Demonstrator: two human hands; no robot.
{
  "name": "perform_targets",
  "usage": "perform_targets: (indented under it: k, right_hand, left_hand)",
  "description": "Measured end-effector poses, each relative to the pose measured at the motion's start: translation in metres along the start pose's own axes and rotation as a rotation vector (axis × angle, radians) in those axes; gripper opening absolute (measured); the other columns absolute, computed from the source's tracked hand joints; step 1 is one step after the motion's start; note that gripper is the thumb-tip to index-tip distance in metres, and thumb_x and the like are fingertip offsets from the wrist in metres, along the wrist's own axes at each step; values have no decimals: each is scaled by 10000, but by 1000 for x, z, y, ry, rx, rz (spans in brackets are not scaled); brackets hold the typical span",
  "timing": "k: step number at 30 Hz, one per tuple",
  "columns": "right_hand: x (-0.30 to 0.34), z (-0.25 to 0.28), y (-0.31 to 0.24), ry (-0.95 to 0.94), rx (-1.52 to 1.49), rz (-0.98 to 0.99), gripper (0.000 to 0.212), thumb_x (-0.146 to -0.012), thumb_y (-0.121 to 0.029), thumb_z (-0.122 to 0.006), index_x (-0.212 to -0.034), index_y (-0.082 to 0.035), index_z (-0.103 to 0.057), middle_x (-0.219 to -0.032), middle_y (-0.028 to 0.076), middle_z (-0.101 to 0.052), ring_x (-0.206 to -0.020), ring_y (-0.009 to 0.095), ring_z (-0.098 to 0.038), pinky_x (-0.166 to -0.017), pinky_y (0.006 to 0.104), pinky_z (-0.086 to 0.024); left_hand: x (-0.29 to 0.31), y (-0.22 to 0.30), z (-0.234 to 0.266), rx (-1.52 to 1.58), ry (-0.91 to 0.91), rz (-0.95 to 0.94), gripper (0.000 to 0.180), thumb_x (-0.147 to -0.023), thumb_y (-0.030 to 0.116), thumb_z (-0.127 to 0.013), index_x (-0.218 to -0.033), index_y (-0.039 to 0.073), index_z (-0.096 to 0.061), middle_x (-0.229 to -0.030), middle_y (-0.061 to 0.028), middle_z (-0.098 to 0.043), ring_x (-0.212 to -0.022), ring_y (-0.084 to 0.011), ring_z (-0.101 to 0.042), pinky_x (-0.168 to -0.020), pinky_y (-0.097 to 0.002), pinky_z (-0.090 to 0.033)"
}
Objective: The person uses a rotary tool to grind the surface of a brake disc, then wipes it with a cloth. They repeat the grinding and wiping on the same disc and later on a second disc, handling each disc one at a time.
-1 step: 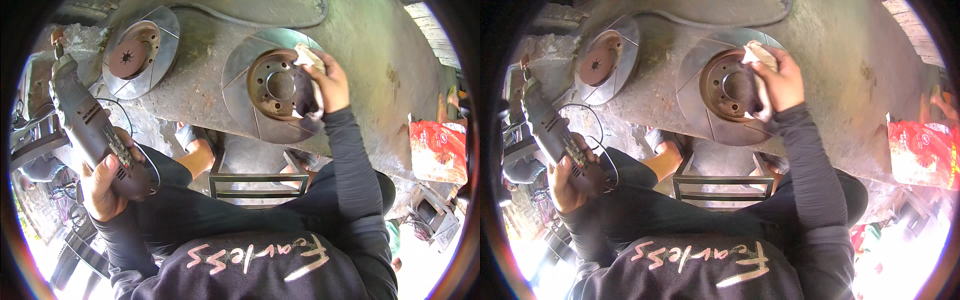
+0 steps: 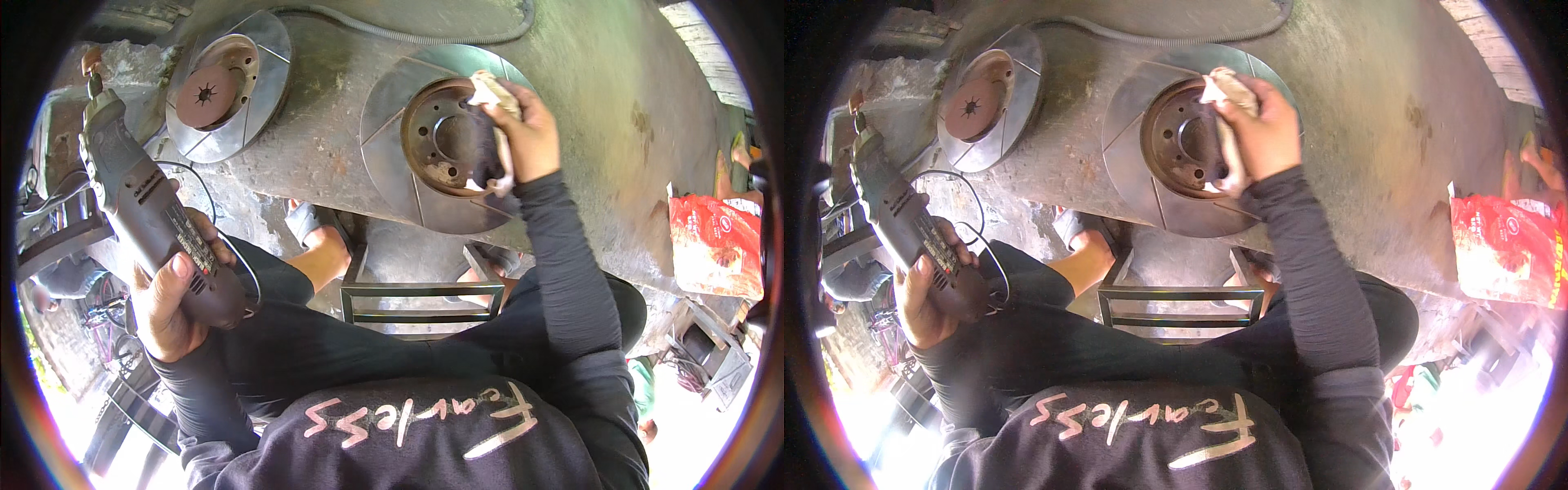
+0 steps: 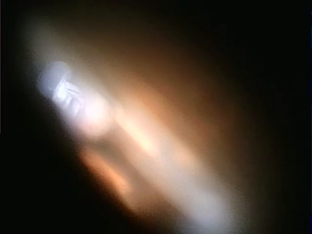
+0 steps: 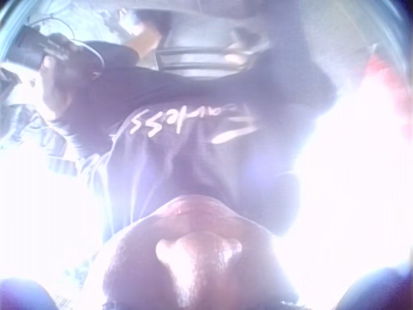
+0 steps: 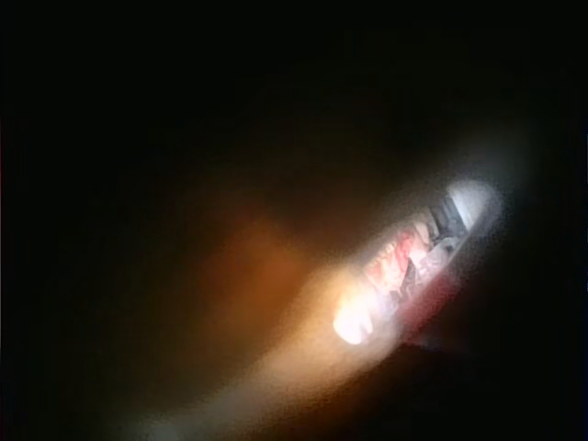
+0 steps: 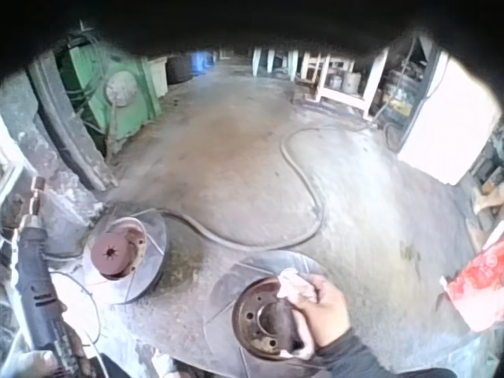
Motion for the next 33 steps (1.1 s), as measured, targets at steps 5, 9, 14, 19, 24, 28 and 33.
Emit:
perform_targets:
  k: [5,9,14,19,24,28,33]
  right_hand:
    - [8,-47,1,157,92,69,366,-767,-130,-703,-1087,30,-630,-1027,203,-669,-955,319,-656,-865,359,-501]
    - [8,-77,2,97,276,123,331,-770,-117,-673,-1066,27,-632,-1032,210,-650,-961,362,-632,-871,389,-497]
    - [12,-95,-16,-207,176,207,256,-791,-48,-571,-1025,11,-656,-1054,178,-672,-973,328,-643,-871,368,-498]
    - [29,-108,5,-538,57,-57,297,-756,-19,-578,-1040,27,-650,-975,100,-695,-929,186,-652,-839,305,-499]
    - [2,-33,13,120,-39,47,298,-799,-33,-641,-1091,29,-630,-994,96,-686,-885,156,-648,-803,285,-511]
    - [1,-52,10,234,237,119,284,-791,-26,-617,-1068,30,-646,-988,168,-690,-880,234,-680,-785,315,-527]
    - [8,-84,-9,-54,201,177,263,-761,-80,-604,-997,17,-665,-926,203,-680,-884,335,-668,-793,367,-523]
  left_hand:
    - [-1,-2,-4,-30,19,5,789,-721,301,-787,-1321,-42,-406,-914,-156,-596,-722,-221,-634,-660,-312,-531]
    - [0,-4,-4,-33,14,-4,785,-724,296,-780,-1324,-44,-404,-912,-160,-591,-718,-218,-631,-654,-309,-528]
    - [1,-3,-6,-20,30,10,789,-724,292,-771,-1332,-43,-395,-900,-162,-589,-709,-219,-627,-646,-310,-526]
    - [0,-1,-8,-59,16,-1,793,-725,294,-764,-1336,-43,-387,-896,-164,-590,-699,-222,-628,-642,-318,-531]
    - [-1,-5,-5,-33,17,-11,794,-731,288,-756,-1337,-49,-370,-897,-170,-587,-706,-228,-634,-645,-335,-542]
    - [-1,-6,-10,-40,23,5,807,-739,286,-751,-1348,-53,-346,-902,-177,-582,-714,-231,-636,-653,-340,-549]
    - [-2,-7,-13,-72,-19,13,807,-747,290,-745,-1354,-50,-337,-912,-178,-580,-716,-233,-636,-662,-341,-550]
Point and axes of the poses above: each hand's wrist, its own x-axis away from the middle knuckle, its own z-axis out of the back of the hand, y = z × x, the point moved 9 cm from there along -x, towards the middle knuckle
